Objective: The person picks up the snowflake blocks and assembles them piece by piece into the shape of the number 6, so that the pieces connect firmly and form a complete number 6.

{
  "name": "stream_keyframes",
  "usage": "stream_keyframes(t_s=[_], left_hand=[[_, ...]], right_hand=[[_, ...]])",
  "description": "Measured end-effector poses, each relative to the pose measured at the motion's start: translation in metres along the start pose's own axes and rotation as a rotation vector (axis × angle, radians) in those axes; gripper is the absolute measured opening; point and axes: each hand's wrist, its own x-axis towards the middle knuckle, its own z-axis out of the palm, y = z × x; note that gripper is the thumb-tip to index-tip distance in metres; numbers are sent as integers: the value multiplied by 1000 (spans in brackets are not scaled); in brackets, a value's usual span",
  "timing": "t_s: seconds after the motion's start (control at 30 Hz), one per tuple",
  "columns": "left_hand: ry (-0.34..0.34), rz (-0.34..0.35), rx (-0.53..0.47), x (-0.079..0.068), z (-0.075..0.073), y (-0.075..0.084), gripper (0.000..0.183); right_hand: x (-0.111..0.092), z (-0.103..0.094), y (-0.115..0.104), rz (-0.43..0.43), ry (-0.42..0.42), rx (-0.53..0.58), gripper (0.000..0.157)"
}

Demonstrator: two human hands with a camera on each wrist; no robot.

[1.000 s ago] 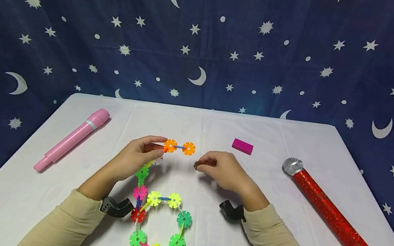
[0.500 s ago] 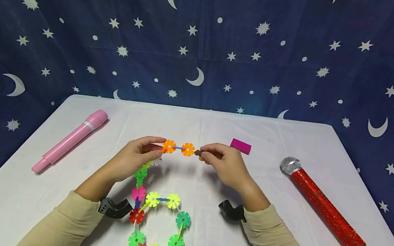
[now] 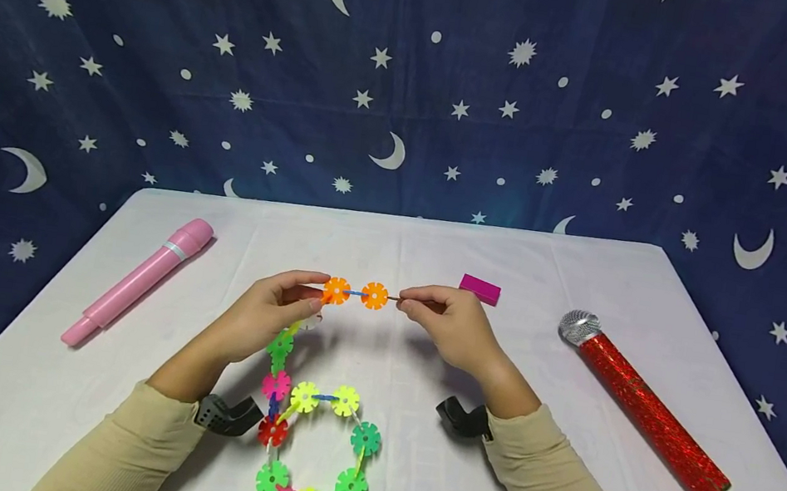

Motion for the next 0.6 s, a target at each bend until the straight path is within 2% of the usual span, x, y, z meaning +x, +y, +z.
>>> stream_keyframes(t_s=[0.13, 0.6], left_hand=[[10, -1, -10, 0, 0, 1, 41], [4, 2, -12, 0, 0, 1, 41]], right_hand=[[1, 0, 0, 7, -11, 35, 20], [2, -1, 0, 56, -44, 263, 25]])
